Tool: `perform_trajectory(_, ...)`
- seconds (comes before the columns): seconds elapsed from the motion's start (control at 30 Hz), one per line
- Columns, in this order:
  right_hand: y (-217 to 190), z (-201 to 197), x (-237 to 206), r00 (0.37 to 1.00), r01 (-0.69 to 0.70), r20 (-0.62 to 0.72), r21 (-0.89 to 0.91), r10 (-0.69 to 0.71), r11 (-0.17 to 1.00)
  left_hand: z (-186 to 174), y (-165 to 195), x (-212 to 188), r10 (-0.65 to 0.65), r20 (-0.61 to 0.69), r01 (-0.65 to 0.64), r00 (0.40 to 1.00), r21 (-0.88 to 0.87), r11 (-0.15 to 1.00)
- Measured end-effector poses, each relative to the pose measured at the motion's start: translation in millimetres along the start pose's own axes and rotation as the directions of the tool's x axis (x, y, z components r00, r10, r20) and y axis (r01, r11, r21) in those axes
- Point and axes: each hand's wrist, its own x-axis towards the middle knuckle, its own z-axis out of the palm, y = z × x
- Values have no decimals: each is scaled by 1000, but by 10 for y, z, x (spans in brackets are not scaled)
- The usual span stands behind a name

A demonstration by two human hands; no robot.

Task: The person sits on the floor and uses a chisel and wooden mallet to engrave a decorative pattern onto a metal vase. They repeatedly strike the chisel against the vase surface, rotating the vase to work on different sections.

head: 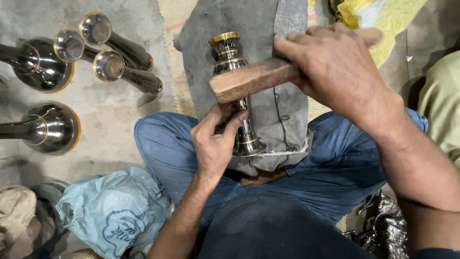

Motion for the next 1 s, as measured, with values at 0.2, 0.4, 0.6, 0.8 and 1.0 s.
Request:
perform_trajectory(0.2,-20,-9,118,998,66,-14,-103,-68,992,100,-14,-115,-37,-151,27,988,-62,998)
perform_trajectory(0.4,-51,37,90,988,134,-60,-80,-139,988,149,-115,-182,193,-221,-176,956,93,980)
perform_trajectory(0.6,-57,30,-66,999,-16,-43,248,27,969,97,-111,-154,45,-157,-47,987,-10,999)
perform_trajectory(0.8,-29,105,-285,991,-126,-31,137,131,983,-7,-30,61,66,76,-74,995,113,991)
perform_trajectory(1.0,16,358,-637,949,-290,0,403,317,868,-132,73,293,186,321,-234,929,118,965)
